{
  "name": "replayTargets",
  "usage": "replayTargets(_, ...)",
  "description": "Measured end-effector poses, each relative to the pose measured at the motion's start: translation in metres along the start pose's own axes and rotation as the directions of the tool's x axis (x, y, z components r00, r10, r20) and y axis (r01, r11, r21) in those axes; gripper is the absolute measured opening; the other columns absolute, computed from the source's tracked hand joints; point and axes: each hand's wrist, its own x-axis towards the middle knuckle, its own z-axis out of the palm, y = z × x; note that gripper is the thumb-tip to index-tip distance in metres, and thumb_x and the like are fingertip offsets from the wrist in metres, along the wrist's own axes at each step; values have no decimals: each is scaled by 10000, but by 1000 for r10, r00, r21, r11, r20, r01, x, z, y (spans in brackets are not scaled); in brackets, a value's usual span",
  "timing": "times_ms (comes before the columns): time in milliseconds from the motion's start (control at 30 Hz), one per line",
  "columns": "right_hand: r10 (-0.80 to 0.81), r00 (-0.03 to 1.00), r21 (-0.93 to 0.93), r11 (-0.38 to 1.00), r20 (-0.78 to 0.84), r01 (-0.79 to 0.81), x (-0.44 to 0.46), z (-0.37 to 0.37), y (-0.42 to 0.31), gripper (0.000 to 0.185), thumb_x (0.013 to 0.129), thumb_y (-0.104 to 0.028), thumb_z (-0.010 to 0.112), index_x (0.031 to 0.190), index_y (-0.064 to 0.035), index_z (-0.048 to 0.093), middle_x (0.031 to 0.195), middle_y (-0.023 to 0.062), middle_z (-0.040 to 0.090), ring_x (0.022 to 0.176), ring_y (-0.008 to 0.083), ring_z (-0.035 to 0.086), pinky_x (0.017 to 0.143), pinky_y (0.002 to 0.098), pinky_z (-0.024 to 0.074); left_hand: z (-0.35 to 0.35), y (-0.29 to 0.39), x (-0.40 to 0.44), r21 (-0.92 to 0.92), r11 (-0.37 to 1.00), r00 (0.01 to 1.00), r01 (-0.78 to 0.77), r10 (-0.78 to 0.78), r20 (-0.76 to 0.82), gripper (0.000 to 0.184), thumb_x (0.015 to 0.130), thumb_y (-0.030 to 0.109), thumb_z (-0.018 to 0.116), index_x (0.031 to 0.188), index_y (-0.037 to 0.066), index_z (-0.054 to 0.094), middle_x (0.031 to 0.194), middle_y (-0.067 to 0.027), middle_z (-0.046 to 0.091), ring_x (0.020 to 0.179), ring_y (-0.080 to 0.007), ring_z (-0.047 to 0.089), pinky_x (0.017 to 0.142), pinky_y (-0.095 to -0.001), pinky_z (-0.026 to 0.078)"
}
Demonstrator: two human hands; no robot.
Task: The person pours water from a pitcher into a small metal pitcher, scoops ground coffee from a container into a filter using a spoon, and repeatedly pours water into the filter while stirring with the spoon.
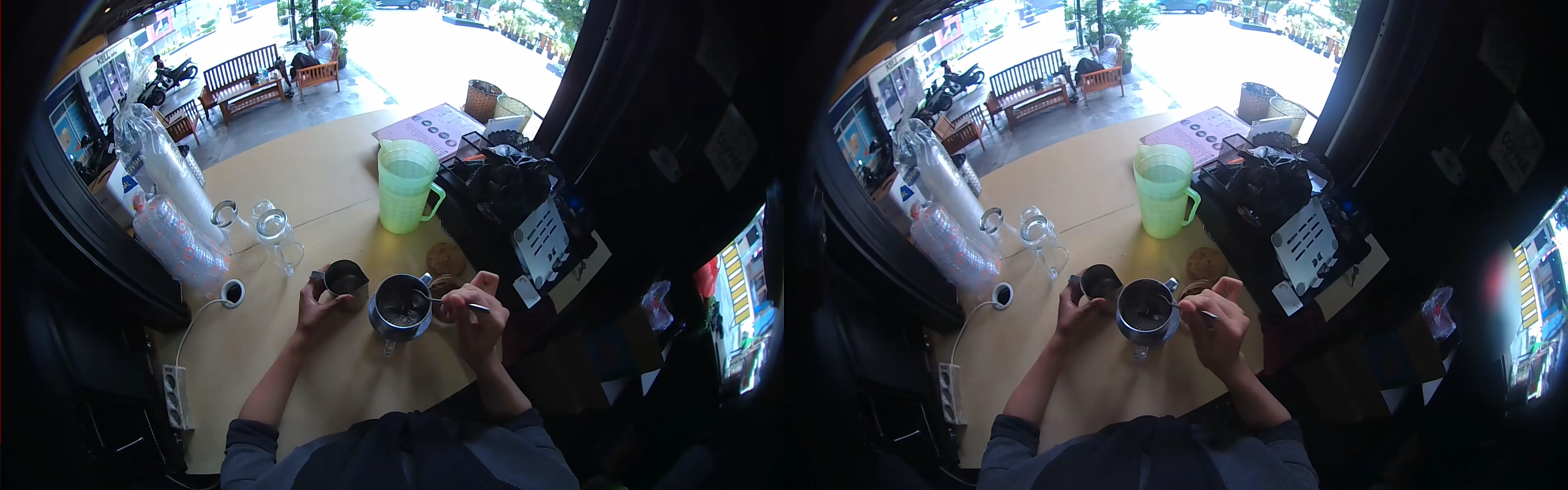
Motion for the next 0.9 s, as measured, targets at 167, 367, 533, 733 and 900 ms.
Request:
replayTargets(167, -127, 976, -71, 987, 177, 141, 5, 1, -3, 112, 862, -113, 690, 790, -52, 631, 695, 39, 637, 603, 184, 602, 765, 363, 360, -2, -3, 1, 4, 1000, 1000, -6, 6, 6, 831, 697, 250, 877, 1356, -29, 454, 1228, -102, 615, 1155, -198, 581, 1027, -344, 429)
replayTargets(367, -240, 942, -119, 955, 232, 273, 11, 4, -4, 271, 945, -255, 608, 789, -34, 627, 671, 41, 621, 568, 164, 560, 733, 327, 387, -1, 0, 1, -3, 1000, 1000, -5, 5, -10, 844, 679, 204, 887, 1356, -48, 450, 1195, -112, 640, 1131, -191, 599, 1029, -340, 433)
replayTargets(533, -223, 949, -56, 969, 224, 241, 8, 4, -3, 295, 936, -287, 610, 782, -37, 627, 673, 57, 613, 583, 187, 562, 754, 361, 392, -3, 0, 2, 11, 1000, 1000, -4, 4, 11, 856, 676, 218, 891, 1354, -57, 447, 1212, -118, 630, 1145, -197, 592, 1032, -339, 429)
replayTargets(733, -284, 928, -49, 951, 239, 304, 11, 4, -1, 308, 931, -305, 614, 771, -41, 622, 668, 48, 600, 586, 196, 556, 763, 369, 390, -2, 0, 1, 10, 1000, 1000, 5, -5, -6, 866, 674, 232, 893, 1357, -57, 445, 1213, -120, 628, 1154, -202, 587, 1038, -342, 424)
replayTargets(900, -292, 927, -24, 952, 235, 306, 11, 4, -1, 302, 929, -304, 615, 769, -49, 618, 665, 45, 598, 585, 196, 554, 779, 383, 386, -3, 0, 1, 19, 1000, 1000, 4, -4, 2, 848, 685, 230, 885, 1358, -43, 448, 1228, -109, 616, 1161, -197, 578, 1037, -340, 423)
